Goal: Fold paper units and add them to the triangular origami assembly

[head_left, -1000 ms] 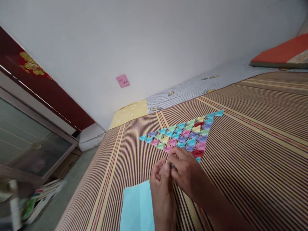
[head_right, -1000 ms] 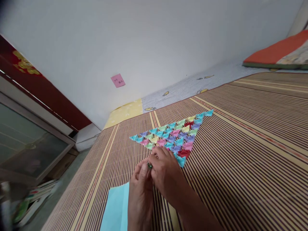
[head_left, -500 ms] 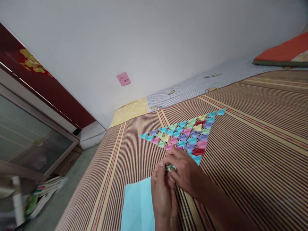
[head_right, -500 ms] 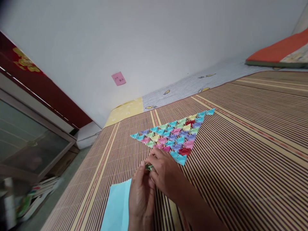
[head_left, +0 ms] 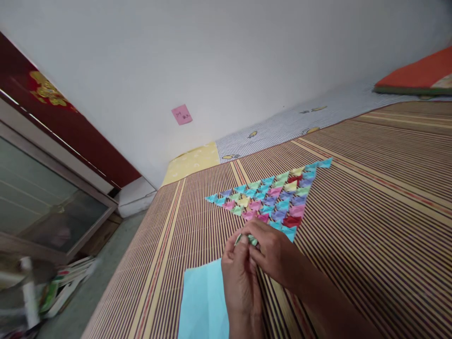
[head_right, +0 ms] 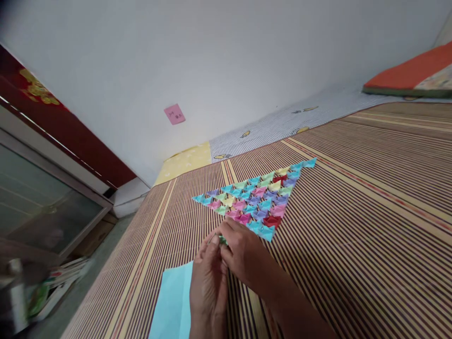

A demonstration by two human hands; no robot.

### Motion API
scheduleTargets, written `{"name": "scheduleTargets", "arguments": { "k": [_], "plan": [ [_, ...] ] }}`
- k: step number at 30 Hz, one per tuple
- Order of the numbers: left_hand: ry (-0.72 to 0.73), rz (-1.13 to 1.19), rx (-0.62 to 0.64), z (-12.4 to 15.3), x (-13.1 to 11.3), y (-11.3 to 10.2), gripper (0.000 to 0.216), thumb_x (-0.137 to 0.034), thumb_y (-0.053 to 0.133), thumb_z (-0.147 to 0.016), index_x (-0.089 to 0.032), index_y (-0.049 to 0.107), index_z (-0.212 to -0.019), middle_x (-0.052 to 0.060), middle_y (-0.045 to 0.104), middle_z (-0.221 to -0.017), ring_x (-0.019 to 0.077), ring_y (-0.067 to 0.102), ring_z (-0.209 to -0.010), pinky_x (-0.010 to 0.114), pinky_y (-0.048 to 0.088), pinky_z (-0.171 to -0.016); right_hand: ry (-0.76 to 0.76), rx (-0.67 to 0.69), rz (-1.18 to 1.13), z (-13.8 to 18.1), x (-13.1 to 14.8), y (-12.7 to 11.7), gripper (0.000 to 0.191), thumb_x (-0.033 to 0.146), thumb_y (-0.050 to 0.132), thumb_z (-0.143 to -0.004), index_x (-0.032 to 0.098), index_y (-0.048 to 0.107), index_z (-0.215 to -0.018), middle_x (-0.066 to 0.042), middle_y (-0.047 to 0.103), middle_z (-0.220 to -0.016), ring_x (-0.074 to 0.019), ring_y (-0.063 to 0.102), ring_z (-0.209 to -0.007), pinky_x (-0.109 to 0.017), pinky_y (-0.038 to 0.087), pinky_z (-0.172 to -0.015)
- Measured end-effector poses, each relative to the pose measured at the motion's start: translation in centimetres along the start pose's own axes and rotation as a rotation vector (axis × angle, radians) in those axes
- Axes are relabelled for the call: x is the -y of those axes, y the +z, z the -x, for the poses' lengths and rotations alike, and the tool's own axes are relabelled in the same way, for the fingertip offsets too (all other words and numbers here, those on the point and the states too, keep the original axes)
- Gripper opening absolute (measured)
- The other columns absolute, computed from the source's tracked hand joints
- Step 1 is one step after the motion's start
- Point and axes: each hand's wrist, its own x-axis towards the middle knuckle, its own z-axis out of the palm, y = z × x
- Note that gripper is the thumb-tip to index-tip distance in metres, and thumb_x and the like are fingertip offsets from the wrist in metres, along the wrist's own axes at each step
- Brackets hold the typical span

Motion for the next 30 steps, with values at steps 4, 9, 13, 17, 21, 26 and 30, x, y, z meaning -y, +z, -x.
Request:
{"name": "scheduleTargets", "arguments": {
  "k": [4, 9, 13, 17, 21, 26, 30],
  "plan": [
    [0.017, 0.014, -0.036, -0.2, 0.3, -0.3, 0.042, -0.021, 0.092, -0.063, -0.015, 0.072, -0.099, 0.003, 0.072, -0.073, 0.0144, 0.070, -0.069, 0.024, 0.056, -0.068, 0.028, 0.003, -0.029, 0.1, -0.1, 0.2, 0.027, -0.003, 0.052, -0.080, 0.019, 0.058, -0.095, -0.007, 0.063, -0.099, -0.0226, 0.061, -0.092, -0.033, 0.049, -0.078],
    [0.041, -0.012, -0.104, -0.2, 0.6, -0.3, 0.045, -0.024, 0.093, -0.062, -0.015, 0.069, -0.099, 0.008, 0.077, -0.085, 0.0161, 0.073, -0.076, 0.023, 0.055, -0.070, 0.068, -0.029, 0.031, 0.2, -0.2, 0.7, 0.025, -0.003, 0.048, -0.079, 0.019, 0.053, -0.089, -0.006, 0.061, -0.091, -0.0227, 0.060, -0.086, -0.034, 0.048, -0.076],
    [0.086, -0.059, -0.127, -0.3, 0.8, -0.3, 0.042, -0.024, 0.090, -0.065, -0.015, 0.068, -0.101, 0.008, 0.078, -0.086, 0.0175, 0.074, -0.078, 0.025, 0.056, -0.073, 0.064, -0.037, 0.088, 0.2, -0.4, 0.9, 0.030, -0.005, 0.043, -0.076, 0.019, 0.052, -0.091, -0.005, 0.059, -0.088, -0.0220, 0.059, -0.082, -0.032, 0.047, -0.072],
    [0.115, -0.074, -0.146, -0.7, 1.1, -0.6, 0.041, -0.024, 0.088, -0.067, -0.016, 0.067, -0.102, 0.007, 0.077, -0.087, 0.0178, 0.074, -0.077, 0.027, 0.056, -0.073, 0.051, -0.042, 0.153, 0.2, -0.5, 1.1, 0.024, -0.001, 0.045, -0.081, 0.019, 0.053, -0.091, -0.006, 0.060, -0.089, -0.0227, 0.059, -0.082, -0.033, 0.046, -0.072],
    [0.110, -0.117, -0.125, -0.8, 1.3, -0.7, 0.044, -0.027, 0.087, -0.069, -0.015, 0.067, -0.106, 0.008, 0.077, -0.086, 0.0176, 0.074, -0.077, 0.026, 0.055, -0.072, 0.048, -0.083, 0.165, 0.0, -0.4, 1.0, 0.023, 0.000, 0.048, -0.082, 0.020, 0.054, -0.092, -0.006, 0.062, -0.091, -0.0236, 0.059, -0.086, -0.034, 0.046, -0.075],
    [0.141, -0.157, -0.155, -0.7, 1.3, -0.8, 0.046, -0.028, 0.086, -0.071, -0.016, 0.067, -0.111, 0.006, 0.076, -0.088, 0.0178, 0.074, -0.080, 0.027, 0.055, -0.073, 0.073, -0.187, 0.268, -0.2, -0.8, 0.6, 0.018, 0.005, 0.053, -0.083, 0.021, 0.047, -0.078, -0.005, 0.057, -0.082, -0.0234, 0.055, -0.079, -0.033, 0.042, -0.071],
    [0.151, -0.270, -0.100, -0.4, 1.2, -1.0, 0.046, -0.029, 0.081, -0.078, -0.015, 0.067, -0.119, 0.010, 0.078, -0.100, 0.0206, 0.074, -0.092, 0.029, 0.055, -0.080, 0.023, -0.202, 0.318, -0.2, -1.1, 0.8, 0.021, 0.005, 0.050, -0.088, 0.021, 0.047, -0.075, -0.005, 0.056, -0.080, -0.0226, 0.053, -0.077, -0.033, 0.039, -0.070]
  ]
}}
